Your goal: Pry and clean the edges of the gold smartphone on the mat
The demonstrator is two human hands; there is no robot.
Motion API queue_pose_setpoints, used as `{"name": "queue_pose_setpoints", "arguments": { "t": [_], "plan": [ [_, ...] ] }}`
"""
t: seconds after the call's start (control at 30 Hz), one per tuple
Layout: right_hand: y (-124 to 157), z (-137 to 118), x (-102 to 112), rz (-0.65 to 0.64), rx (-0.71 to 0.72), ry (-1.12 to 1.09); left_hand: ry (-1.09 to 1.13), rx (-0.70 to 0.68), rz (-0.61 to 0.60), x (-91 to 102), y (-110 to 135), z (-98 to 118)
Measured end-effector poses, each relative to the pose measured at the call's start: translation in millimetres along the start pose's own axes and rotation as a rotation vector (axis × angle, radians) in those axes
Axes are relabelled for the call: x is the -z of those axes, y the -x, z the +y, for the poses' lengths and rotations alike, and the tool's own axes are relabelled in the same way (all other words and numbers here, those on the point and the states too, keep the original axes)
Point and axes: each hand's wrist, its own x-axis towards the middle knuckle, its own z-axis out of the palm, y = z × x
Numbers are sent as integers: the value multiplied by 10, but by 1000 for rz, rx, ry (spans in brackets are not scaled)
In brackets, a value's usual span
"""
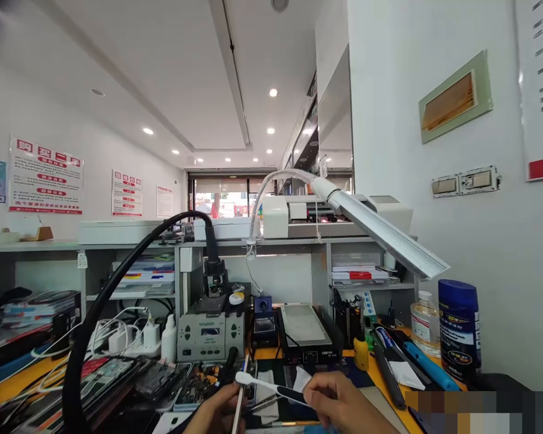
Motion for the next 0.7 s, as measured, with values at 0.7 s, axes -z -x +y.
{"name": "queue_pose_setpoints", "arguments": {
  "t": [0.7],
  "plan": [
    [-9, -39, 2, 26, 17, -50, -123, 83, -25, 3, 41, -34]
  ]
}}
